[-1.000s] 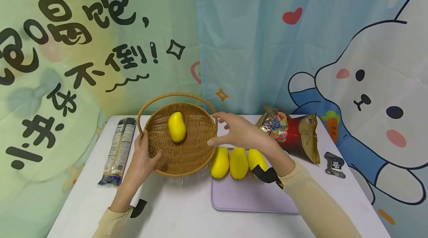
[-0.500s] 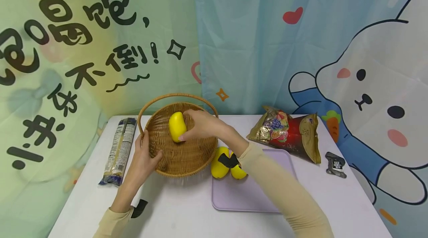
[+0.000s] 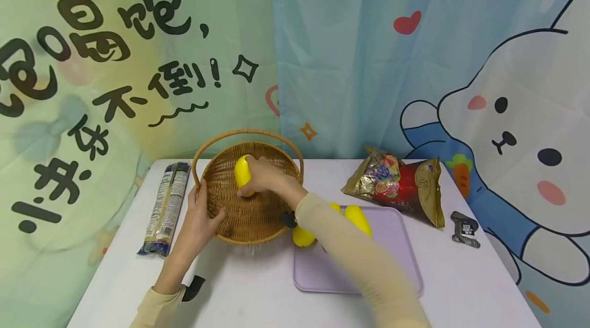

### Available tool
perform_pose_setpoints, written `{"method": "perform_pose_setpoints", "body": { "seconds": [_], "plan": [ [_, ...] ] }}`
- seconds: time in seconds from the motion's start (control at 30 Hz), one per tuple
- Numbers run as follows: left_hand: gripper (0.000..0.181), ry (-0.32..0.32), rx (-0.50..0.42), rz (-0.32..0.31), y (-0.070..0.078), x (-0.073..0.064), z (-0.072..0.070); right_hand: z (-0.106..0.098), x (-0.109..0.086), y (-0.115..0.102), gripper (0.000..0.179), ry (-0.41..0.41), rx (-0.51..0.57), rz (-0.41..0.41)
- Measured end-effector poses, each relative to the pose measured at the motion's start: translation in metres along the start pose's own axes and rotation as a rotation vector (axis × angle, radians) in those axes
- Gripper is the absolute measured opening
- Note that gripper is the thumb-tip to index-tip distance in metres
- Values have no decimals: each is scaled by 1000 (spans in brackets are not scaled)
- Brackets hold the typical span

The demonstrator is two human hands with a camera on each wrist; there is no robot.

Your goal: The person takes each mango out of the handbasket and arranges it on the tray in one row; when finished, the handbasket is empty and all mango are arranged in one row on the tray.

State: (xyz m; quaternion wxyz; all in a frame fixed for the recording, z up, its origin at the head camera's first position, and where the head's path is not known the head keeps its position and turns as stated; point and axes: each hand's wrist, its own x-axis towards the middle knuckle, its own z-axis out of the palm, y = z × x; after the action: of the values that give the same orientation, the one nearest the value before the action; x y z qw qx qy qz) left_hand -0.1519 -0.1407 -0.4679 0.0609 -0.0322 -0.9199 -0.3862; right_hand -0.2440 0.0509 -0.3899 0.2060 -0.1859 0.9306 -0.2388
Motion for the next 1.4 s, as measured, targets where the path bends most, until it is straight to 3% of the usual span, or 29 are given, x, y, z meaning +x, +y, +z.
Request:
{"method": "perform_pose_setpoints", "body": {
  "seconds": [0.17, 0.57, 0.87, 1.4],
  "plan": [
    [92, -1, 0, 0, -1, 0, 0, 10, 13, -2, 102, -2, 37, 34],
    [91, 22, 3, 12, -1, -1, -1, 29, 31, -4, 101, 76, 57, 131],
    [91, 18, -7, -6, -2, 0, 0, 37, 35, -8, 102, 67, 0, 127],
    [91, 11, -7, -23, -2, 2, 1, 44, 39, -1, 114, 13, 21, 92]
  ]
}}
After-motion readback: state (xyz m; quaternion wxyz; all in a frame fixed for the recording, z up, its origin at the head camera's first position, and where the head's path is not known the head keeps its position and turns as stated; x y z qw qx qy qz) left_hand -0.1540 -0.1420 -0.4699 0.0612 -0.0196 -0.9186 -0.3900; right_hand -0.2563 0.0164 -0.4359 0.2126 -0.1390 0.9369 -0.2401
